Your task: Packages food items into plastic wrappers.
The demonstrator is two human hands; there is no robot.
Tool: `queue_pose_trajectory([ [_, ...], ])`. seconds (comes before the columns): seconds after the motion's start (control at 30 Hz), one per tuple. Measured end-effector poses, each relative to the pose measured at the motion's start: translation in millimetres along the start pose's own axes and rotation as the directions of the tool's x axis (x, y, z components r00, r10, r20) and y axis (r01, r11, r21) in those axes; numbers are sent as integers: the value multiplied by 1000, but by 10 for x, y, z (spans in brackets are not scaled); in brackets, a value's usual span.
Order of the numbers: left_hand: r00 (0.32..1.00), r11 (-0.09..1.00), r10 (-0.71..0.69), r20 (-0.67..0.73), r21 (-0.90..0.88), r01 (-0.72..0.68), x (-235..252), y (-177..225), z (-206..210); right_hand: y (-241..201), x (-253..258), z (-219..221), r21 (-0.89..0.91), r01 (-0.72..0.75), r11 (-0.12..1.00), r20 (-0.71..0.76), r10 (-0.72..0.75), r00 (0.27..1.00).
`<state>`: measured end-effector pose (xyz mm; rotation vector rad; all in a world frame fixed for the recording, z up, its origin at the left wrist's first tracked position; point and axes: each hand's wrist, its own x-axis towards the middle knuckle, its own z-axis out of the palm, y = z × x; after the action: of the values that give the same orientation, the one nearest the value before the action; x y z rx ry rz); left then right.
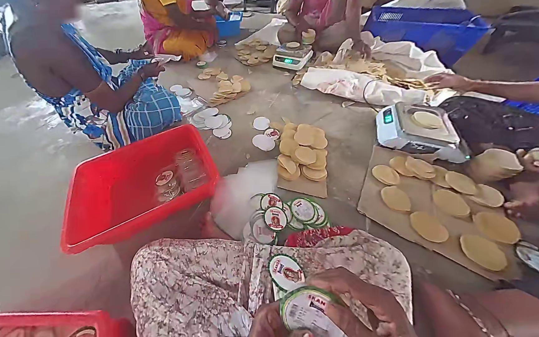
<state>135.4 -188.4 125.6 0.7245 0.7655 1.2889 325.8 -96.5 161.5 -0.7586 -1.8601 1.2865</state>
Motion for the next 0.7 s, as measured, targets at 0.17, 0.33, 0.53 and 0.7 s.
queue_pose_trajectory([
  [0.17, 998, 998, -54, 21, 15, 54, 0, -10, -18, -22, -20, -107, -77, 2, 997, 104, 6, 995],
  [0.33, 996, 996, -3, 93, 84, -5, 38, 15, -65, -88, -59, -55, -100, -101, 990, -44, 97, 994],
  [0.53, 997, 976, -25, 72, 217, 9, 61, 18, -108, -20, -16, -89, -93, -82, 992, 99, 91, 991],
  [0.7, 996, 944, -53, 78, 328, 25, 111, -81, -103, 75, 14, -98, -116, -71, 991, 249, 98, 963],
])
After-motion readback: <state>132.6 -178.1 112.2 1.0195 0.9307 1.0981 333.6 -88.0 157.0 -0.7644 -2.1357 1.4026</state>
